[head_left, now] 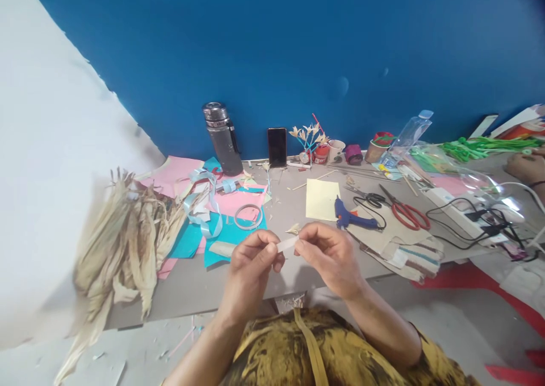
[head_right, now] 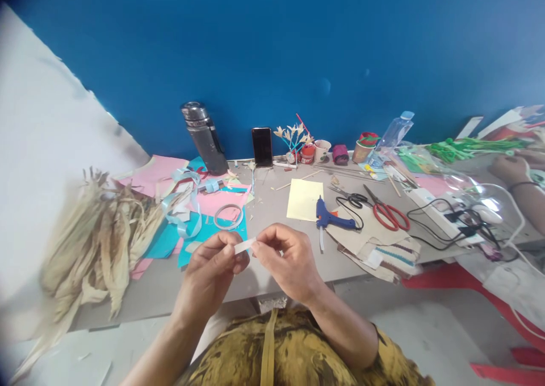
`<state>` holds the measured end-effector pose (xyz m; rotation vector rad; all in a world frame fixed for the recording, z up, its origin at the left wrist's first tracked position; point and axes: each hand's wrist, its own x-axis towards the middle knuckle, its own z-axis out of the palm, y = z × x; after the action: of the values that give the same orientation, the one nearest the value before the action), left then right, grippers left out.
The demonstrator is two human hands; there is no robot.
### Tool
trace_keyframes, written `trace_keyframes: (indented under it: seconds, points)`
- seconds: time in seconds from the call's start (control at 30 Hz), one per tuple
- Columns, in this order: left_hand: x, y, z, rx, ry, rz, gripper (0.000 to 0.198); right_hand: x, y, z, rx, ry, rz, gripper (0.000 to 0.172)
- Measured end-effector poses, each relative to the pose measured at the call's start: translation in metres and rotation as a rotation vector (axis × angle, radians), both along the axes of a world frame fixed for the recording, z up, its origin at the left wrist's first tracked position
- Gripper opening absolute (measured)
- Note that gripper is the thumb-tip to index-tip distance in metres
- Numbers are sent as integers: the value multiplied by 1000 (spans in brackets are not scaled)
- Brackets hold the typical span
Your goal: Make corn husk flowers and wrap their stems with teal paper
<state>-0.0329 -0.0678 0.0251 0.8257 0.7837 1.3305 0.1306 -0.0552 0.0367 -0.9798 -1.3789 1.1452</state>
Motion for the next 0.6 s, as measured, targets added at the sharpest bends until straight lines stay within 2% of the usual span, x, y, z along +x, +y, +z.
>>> trace_keyframes:
  seconds: [0.13, 0.23, 0.33, 0.47, 0.6]
  points:
    - [-7, 1, 0, -47, -66, 21, 26, 3, 1, -5, -27, 47, -55, 19]
    - [-12, 0, -1, -63, -16, 43, 24, 6, 1, -11, -81, 67, -16, 19]
    - [-14, -3, -1, -35, 103, 41, 21, 4, -2, -9, -32, -13, 12, 18]
    - [-15, -5, 5, 98, 361, 53, 16, 0, -9, 2, 113, -169, 3, 16]
    - [-11, -7, 15, 198, 443, -7, 12, -3, -10, 8, 114, -187, 49, 17]
